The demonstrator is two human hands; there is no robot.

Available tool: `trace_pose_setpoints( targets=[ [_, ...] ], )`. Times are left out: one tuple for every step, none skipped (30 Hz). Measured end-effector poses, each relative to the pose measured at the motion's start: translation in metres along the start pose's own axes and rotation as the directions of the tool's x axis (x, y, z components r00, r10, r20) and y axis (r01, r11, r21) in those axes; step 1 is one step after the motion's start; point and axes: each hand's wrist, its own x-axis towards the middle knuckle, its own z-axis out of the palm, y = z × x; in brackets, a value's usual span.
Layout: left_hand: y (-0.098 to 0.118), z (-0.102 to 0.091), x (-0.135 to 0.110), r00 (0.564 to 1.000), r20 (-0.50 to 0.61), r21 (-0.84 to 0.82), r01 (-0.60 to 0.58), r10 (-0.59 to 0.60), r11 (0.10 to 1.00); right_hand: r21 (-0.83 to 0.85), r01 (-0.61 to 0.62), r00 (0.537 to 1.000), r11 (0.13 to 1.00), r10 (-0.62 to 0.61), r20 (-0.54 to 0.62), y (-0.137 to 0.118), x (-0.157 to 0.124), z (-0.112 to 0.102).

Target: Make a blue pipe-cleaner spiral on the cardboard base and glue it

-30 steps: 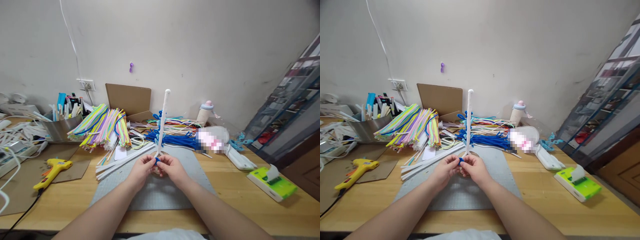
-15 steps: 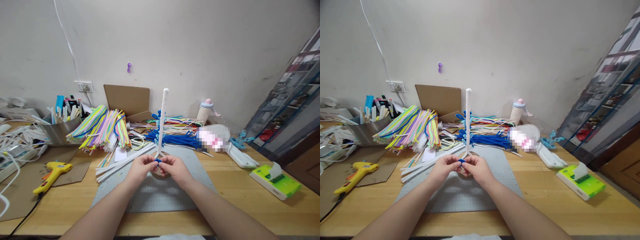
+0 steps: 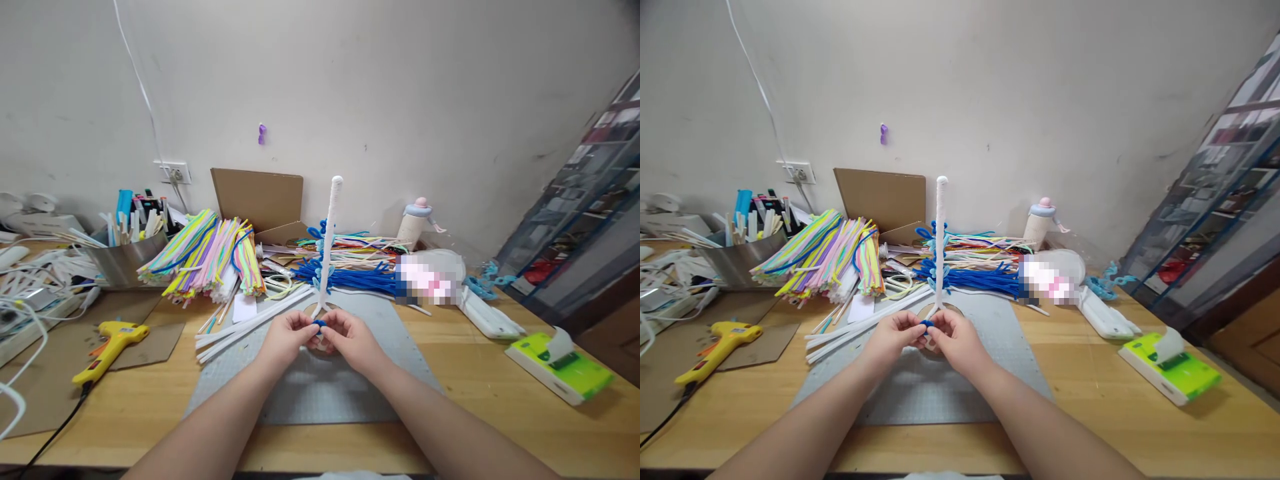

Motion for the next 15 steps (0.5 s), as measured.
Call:
trace_pose_setpoints(
  targets=[
    [0.001, -0.001, -0.001, 1.000, 0.007, -0.018, 0.028, -0.028, 0.999, -0.071, 0.094, 0.996, 0.993, -0.094, 0.003, -0.001, 0.000, -0.002],
    [0.003, -0.001, -0.002, 0.998, 0.020, -0.037, 0.063, -0.062, 0.997, -0.152, 0.191, 0.982, 0.970, -0.189, 0.031, -0.002, -0.001, -0.004],
    [0.004, -0.002, -0.003, 0.994, 0.039, -0.057, 0.103, -0.101, 0.993, -0.230, 0.280, 0.960, 0.932, -0.269, 0.080, -0.004, -0.002, -0.006],
    [0.005, -0.002, -0.004, 0.988, 0.064, -0.076, 0.145, -0.141, 0.986, -0.292, 0.352, 0.936, 0.889, -0.325, 0.138, -0.006, -0.003, -0.008],
    [0.007, -0.002, -0.006, 0.980, 0.092, -0.094, 0.187, -0.178, 0.978, -0.337, 0.403, 0.914, 0.851, -0.358, 0.189, -0.008, -0.005, -0.010],
    [0.008, -0.002, -0.007, 0.970, 0.119, -0.108, 0.223, -0.210, 0.969, -0.365, 0.435, 0.899, 0.823, -0.378, 0.219, -0.009, -0.006, -0.012],
    [0.009, -0.001, -0.007, 0.962, 0.142, -0.120, 0.251, -0.234, 0.960, -0.377, 0.452, 0.891, 0.808, -0.394, 0.224, -0.010, -0.007, -0.013],
    [0.010, 0.001, -0.008, 0.955, 0.159, -0.129, 0.271, -0.250, 0.954, -0.377, 0.458, 0.889, 0.805, -0.407, 0.210, -0.010, -0.008, -0.014],
    [0.011, 0.003, -0.009, 0.951, 0.170, -0.133, 0.282, -0.259, 0.950, -0.369, 0.451, 0.892, 0.813, -0.409, 0.191, -0.010, -0.008, -0.014],
    [0.013, 0.004, -0.011, 0.948, 0.178, -0.136, 0.289, -0.263, 0.948, -0.352, 0.426, 0.905, 0.833, -0.397, 0.156, -0.010, -0.008, -0.013],
    [0.015, 0.005, -0.013, 0.947, 0.184, -0.145, 0.292, -0.264, 0.945, -0.322, 0.379, 0.925, 0.868, -0.365, 0.104, -0.009, -0.008, -0.012],
    [0.018, 0.004, -0.017, 0.953, 0.176, -0.146, 0.271, -0.245, 0.951, -0.270, 0.310, 0.950, 0.912, -0.311, 0.040, -0.008, -0.007, -0.011],
    [0.023, 0.000, -0.022, 0.970, 0.138, -0.123, 0.217, -0.200, 0.969, -0.191, 0.228, 0.971, 0.955, -0.237, -0.025, -0.007, -0.006, -0.009],
    [0.029, -0.008, -0.028, 0.988, 0.074, -0.091, 0.141, -0.135, 0.986, -0.091, 0.145, 0.985, 0.985, -0.153, -0.079, -0.006, -0.004, -0.008],
    [0.036, -0.020, -0.035, 0.999, -0.049, 0.055, -0.015, 0.018, 0.998, 0.020, 0.076, 0.990, 0.997, -0.073, -0.120, -0.006, -0.002, -0.007]
  ],
)
